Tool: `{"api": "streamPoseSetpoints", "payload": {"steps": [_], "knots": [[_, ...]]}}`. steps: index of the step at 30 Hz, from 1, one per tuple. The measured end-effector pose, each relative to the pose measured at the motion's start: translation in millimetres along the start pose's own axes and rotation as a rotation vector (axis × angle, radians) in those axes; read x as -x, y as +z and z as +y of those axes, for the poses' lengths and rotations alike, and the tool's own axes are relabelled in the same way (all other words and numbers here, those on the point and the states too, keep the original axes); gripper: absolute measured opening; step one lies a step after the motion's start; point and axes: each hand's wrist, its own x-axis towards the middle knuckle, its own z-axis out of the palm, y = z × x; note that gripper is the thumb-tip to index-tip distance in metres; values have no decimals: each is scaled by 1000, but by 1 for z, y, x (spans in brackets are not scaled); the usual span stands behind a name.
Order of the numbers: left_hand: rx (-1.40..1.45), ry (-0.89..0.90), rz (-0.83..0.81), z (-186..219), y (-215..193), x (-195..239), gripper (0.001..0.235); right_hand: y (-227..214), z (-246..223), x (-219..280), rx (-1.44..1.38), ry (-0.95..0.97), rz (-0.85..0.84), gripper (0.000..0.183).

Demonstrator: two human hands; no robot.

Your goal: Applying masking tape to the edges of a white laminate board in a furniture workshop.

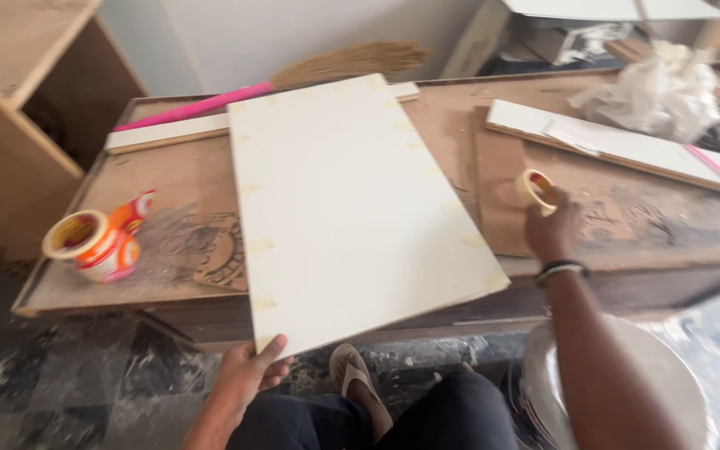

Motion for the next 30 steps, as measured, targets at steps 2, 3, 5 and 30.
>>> {"api": "streamPoseSetpoints", "payload": {"steps": [2, 3, 5, 30], "knots": [[7, -34, 3, 3, -6, 10, 57, 13, 29, -17, 167, -249, 45, 41], [12, -33, -8, 3, -6, 10, 54, 13, 42, -23, 361, -364, 57, 40], [25, -36, -15, 1, -2, 9, 52, 2, 41, -26, 554, -486, 67, 40], [-574, 703, -122, 34, -37, 101, 41, -14, -275, 400, -1082, 287, -1042, 25]]}}
